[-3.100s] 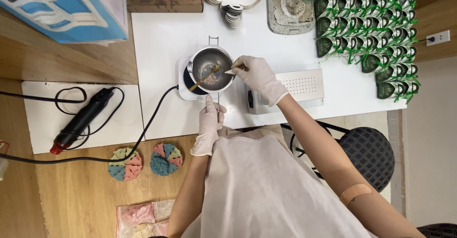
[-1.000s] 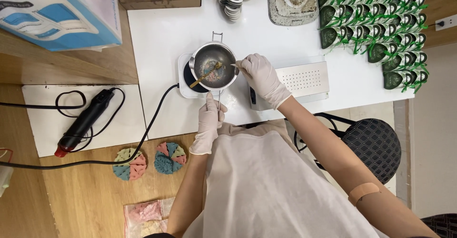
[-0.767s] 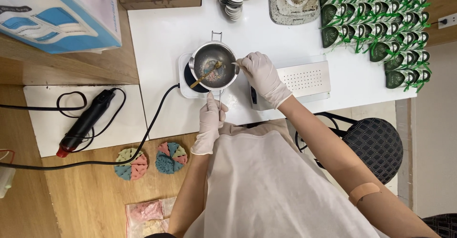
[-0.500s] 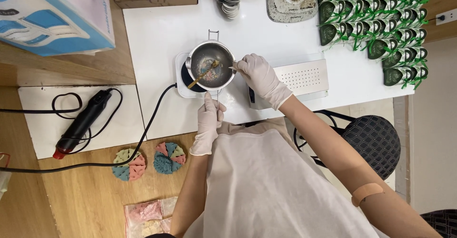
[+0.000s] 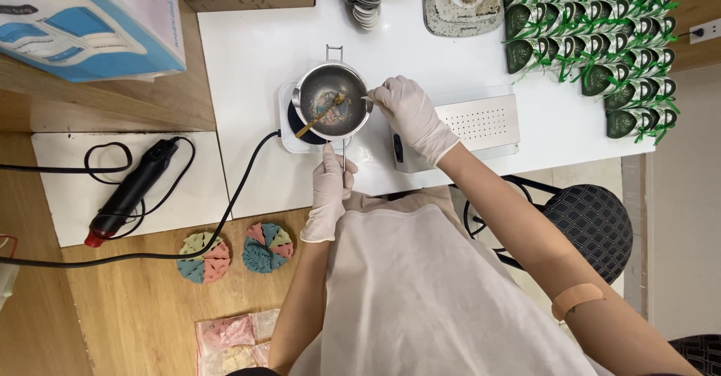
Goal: Preparing and melting wax to create decorative wax seals for product packaging.
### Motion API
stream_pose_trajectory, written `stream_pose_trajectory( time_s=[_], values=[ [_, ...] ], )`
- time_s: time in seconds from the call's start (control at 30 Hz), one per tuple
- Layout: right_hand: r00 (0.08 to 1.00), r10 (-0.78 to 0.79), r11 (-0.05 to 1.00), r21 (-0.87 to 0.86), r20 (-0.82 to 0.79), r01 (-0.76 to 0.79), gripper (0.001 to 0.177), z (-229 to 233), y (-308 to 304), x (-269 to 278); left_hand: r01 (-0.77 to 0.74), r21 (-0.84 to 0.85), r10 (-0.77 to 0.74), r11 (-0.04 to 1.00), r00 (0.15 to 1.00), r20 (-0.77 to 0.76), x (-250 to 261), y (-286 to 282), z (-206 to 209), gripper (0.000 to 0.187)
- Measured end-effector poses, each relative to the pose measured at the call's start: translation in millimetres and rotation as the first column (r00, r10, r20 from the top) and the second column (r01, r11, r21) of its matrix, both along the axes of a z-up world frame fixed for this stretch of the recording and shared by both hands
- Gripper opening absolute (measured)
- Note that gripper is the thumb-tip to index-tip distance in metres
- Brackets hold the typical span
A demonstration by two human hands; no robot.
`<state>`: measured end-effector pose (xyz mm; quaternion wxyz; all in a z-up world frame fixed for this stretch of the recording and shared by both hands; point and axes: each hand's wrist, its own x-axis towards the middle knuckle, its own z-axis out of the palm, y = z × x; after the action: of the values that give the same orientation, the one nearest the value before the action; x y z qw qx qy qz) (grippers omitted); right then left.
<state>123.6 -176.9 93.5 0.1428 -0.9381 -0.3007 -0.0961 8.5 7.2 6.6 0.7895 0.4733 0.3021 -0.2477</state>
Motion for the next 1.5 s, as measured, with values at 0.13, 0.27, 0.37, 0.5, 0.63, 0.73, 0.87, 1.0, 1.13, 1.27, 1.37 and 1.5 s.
stream_pose_trajectory(
  time_s=[0.13,0.27,0.37,0.5,0.63,0.73,0.87,1.0,1.13,1.27,1.37,1.5],
  values=[
    [1.000,0.024,0.999,-0.047,0.004,-0.024,0.010,-5,0,1,-0.004,-0.003,0.004,1.000,1.000,0.001,3,-1,-1,0.068],
    [0.996,0.041,0.999,0.030,-0.079,-0.039,0.011,-1,-1,4,0.004,0.010,-0.004,1.000,1.000,0.001,1,0,0,0.068],
    [0.996,0.017,1.000,0.012,-0.084,-0.016,0.012,-8,1,3,-0.016,-0.017,0.016,1.000,1.000,0.018,1,-1,-1,0.068],
    [0.994,-0.011,0.999,0.033,-0.105,0.014,0.015,-7,6,0,-0.019,-0.001,0.019,1.000,1.000,0.017,0,-3,-2,0.068],
    [0.886,0.025,0.974,0.210,-0.463,0.082,0.012,15,15,0,-0.018,-0.015,0.018,1.000,1.000,0.013,3,1,4,0.068],
    [0.835,-0.043,0.924,0.295,-0.549,0.242,0.014,13,21,-3,-0.019,0.013,0.019,1.000,1.000,-0.005,5,3,2,0.067],
    [0.973,-0.014,0.984,0.169,-0.232,0.055,0.017,14,28,-18,-0.030,-0.041,0.031,0.999,1.000,0.006,1,-1,1,0.068],
    [0.981,0.194,0.975,-0.114,0.030,-0.189,0.033,13,30,-27,-0.060,-0.042,0.061,0.997,0.998,0.015,2,-2,-2,0.068],
    [0.968,0.247,0.950,-0.211,0.055,-0.230,0.037,16,20,-33,-0.074,-0.047,0.073,0.996,0.997,-0.029,4,-3,1,0.067],
    [0.968,0.249,0.931,-0.274,-0.003,-0.240,0.036,34,10,-33,-0.060,-0.059,0.061,0.996,0.998,0.001,3,0,-6,0.068],
    [0.975,0.210,0.960,-0.173,-0.074,-0.220,0.029,33,3,-22,-0.057,-0.060,0.059,0.997,0.998,0.024,3,3,-10,0.068],
    [0.992,0.030,0.993,0.119,-0.124,-0.015,0.019,49,8,6,-0.020,-0.043,0.022,0.999,0.999,0.038,3,3,-5,0.069]
  ],
)
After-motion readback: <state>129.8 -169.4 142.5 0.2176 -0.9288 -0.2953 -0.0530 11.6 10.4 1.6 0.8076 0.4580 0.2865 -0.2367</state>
